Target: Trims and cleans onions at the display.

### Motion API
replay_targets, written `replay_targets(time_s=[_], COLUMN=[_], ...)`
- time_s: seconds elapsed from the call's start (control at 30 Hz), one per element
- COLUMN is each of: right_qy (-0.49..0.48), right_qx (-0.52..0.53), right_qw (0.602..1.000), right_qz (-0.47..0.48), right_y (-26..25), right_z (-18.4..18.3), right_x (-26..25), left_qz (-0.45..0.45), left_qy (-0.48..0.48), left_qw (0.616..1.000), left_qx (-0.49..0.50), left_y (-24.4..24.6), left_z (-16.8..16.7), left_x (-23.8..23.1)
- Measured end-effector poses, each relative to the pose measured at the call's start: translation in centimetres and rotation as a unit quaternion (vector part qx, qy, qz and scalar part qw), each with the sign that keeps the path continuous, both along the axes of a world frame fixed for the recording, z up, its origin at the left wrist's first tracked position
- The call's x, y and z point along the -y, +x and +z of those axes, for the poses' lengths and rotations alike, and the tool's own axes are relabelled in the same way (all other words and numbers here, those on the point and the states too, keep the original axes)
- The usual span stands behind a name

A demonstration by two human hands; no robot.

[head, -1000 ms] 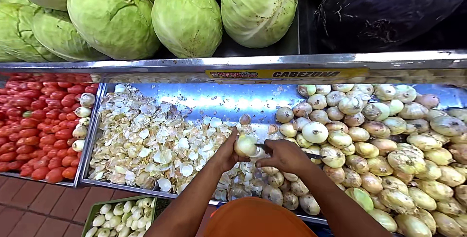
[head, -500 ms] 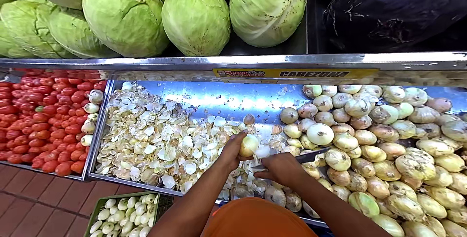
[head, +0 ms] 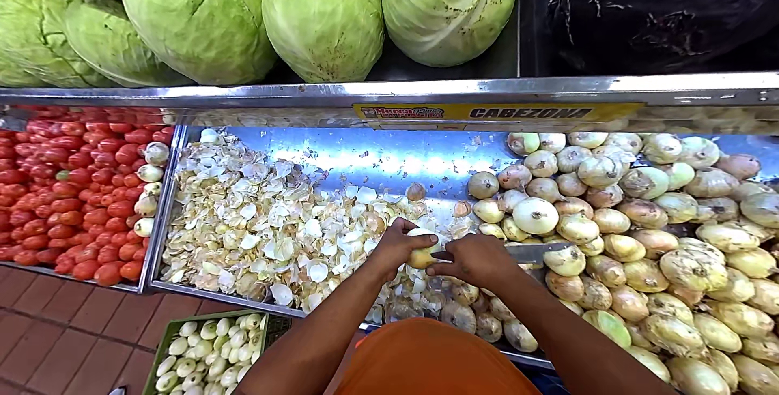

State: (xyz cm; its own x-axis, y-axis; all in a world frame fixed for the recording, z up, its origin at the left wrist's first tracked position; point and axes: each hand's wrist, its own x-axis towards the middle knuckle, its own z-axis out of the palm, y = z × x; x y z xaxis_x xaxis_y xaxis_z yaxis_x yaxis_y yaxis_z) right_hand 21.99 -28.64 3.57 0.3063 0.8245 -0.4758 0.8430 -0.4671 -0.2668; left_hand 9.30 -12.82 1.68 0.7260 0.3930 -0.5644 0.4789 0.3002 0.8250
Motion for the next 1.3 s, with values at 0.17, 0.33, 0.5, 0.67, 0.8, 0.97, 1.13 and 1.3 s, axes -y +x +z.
replay_targets(time_s=[0.17, 0.33, 0.5, 0.67, 0.8, 0.97, 1.13, 1.3], right_qy=[0.064, 0.075, 0.055, 0.002, -0.025, -0.081, -0.021, -0.043], right_qx=[0.017, 0.039, 0.055, 0.061, 0.008, -0.023, -0.061, 0.021], right_qw=[0.991, 0.977, 0.979, 0.983, 0.986, 0.992, 0.997, 0.996], right_qz=[0.114, 0.195, 0.186, 0.173, 0.167, 0.091, 0.041, 0.070], right_y=[0.9, 0.8, 1.0, 0.4, -1.4, -2.0, 0.2, 0.8], right_z=[-2.5, -3.6, -5.0, -5.5, -5.2, -6.1, -3.1, -1.0], right_x=[-0.4, -1.0, -0.4, -0.4, -0.2, 0.9, 1.6, 1.3], left_qz=[0.006, 0.006, 0.049, 0.056, 0.163, 0.167, 0.073, 0.030], left_qy=[0.064, 0.116, 0.152, 0.195, 0.042, -0.163, -0.156, -0.130], left_qw=[0.997, 0.989, 0.980, 0.964, 0.977, 0.970, 0.985, 0.990], left_qx=[-0.043, -0.092, -0.122, -0.174, -0.134, -0.070, 0.001, 0.037], left_y=[0.1, 0.5, 1.4, 2.4, 3.3, 2.7, 0.5, -0.5], left_z=[-1.1, -3.6, -6.3, -8.9, -10.0, -7.6, -3.6, -2.9], left_x=[1.1, 1.5, 2.4, 2.9, 1.2, -2.6, -2.4, -2.2])
